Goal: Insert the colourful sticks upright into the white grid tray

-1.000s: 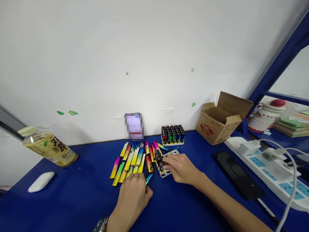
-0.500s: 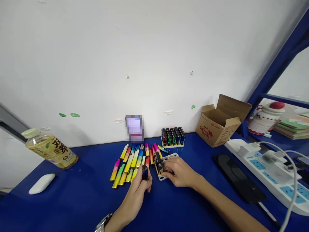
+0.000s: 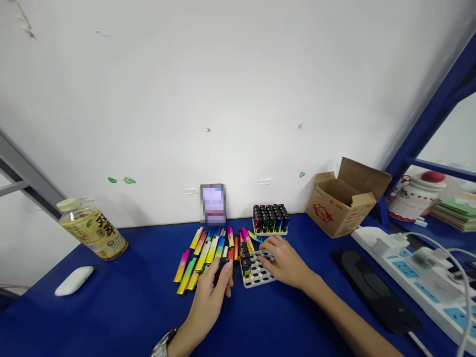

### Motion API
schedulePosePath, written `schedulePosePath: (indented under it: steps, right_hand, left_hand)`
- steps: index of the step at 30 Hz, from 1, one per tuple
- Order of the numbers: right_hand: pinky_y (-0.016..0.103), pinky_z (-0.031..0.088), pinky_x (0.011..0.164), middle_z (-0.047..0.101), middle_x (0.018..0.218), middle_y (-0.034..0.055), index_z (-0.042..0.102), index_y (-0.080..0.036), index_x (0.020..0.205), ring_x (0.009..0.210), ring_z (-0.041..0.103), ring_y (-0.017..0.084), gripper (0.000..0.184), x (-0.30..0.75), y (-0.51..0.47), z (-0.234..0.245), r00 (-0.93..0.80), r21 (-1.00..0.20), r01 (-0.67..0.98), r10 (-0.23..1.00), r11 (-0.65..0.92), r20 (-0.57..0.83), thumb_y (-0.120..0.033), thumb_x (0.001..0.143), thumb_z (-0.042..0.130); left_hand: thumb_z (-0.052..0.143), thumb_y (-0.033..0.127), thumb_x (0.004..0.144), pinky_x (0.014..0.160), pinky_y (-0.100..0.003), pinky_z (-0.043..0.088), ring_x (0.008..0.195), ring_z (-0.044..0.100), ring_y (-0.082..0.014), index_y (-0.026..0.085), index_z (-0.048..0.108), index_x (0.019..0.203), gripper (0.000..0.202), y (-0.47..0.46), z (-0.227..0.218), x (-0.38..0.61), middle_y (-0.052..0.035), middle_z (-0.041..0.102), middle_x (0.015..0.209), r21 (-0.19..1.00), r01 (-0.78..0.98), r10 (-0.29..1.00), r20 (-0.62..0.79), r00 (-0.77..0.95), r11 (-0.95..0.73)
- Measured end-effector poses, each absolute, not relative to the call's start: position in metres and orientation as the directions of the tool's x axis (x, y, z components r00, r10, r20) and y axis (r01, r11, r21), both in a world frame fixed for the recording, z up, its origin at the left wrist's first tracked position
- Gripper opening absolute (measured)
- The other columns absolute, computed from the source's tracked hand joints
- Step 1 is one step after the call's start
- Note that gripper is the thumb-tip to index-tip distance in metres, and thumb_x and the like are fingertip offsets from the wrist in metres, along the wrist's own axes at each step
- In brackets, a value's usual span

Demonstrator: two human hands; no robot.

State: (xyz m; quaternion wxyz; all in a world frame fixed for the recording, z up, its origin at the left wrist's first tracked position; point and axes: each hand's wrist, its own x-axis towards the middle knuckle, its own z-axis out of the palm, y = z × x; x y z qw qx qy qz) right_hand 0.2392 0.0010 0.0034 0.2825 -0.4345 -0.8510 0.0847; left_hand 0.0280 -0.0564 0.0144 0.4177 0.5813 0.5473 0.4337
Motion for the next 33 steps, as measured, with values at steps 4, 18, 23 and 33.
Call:
schedulePosePath:
  steps: [4, 18, 23, 33]
  right_hand:
    - [0.036, 0.048, 0.074, 0.061, 0.088, 0.0080, 0.058, -0.017, 0.088, 0.085, 0.056, 0.023, 0.004, 0.237, 0.000, 0.000, -0.510, -0.423, 0.691, 0.810, 0.586, 0.290, -0.020, 0.085, 0.056]
    - [0.030, 0.044, 0.061, 0.060, 0.093, 0.0129, 0.058, -0.015, 0.095, 0.078, 0.062, 0.023, 0.015, 0.228, 0.022, 0.003, -0.309, -0.300, 0.882, 0.927, 0.364, 0.214, -0.022, 0.093, 0.045]
    - [0.026, 0.041, 0.056, 0.062, 0.094, 0.0115, 0.058, -0.018, 0.093, 0.085, 0.062, 0.024, 0.009, 0.224, 0.028, -0.002, -0.254, -0.273, 0.914, 0.948, 0.300, 0.190, -0.022, 0.085, 0.057]
    - [0.029, 0.045, 0.061, 0.056, 0.071, 0.0007, 0.053, -0.019, 0.081, 0.067, 0.055, 0.016, 0.030, 0.236, 0.030, 0.003, 0.035, -0.941, 0.123, 0.947, 0.314, 0.320, -0.047, 0.076, 0.064]
  left_hand:
    - [0.043, 0.060, 0.084, 0.049, -0.024, 0.038, 0.047, 0.045, -0.0107, 0.020, 0.050, 0.080, 0.041, -0.055, 0.012, 0.026, 0.0052, 0.048, 0.056, 0.971, 0.226, 0.996, 0.085, -0.040, -0.073]
    - [0.041, 0.060, 0.083, 0.054, -0.025, 0.035, 0.056, 0.039, -0.0125, 0.020, 0.047, 0.068, 0.043, -0.048, 0.011, 0.021, 0.0043, 0.040, 0.060, 0.971, 0.228, 0.994, 0.093, -0.059, -0.077]
    - [0.045, 0.051, 0.086, 0.056, -0.024, 0.034, 0.058, 0.038, -0.0116, 0.021, 0.043, 0.071, 0.034, -0.048, 0.006, 0.020, 0.0054, 0.039, 0.064, 0.905, 0.389, 0.979, 0.201, -0.033, -0.172]
    - [0.051, 0.047, 0.085, 0.054, -0.024, 0.033, 0.055, 0.038, -0.0113, 0.021, 0.046, 0.070, 0.030, -0.046, 0.000, 0.019, 0.0063, 0.037, 0.058, 0.856, 0.462, 0.956, 0.288, -0.057, -0.231]
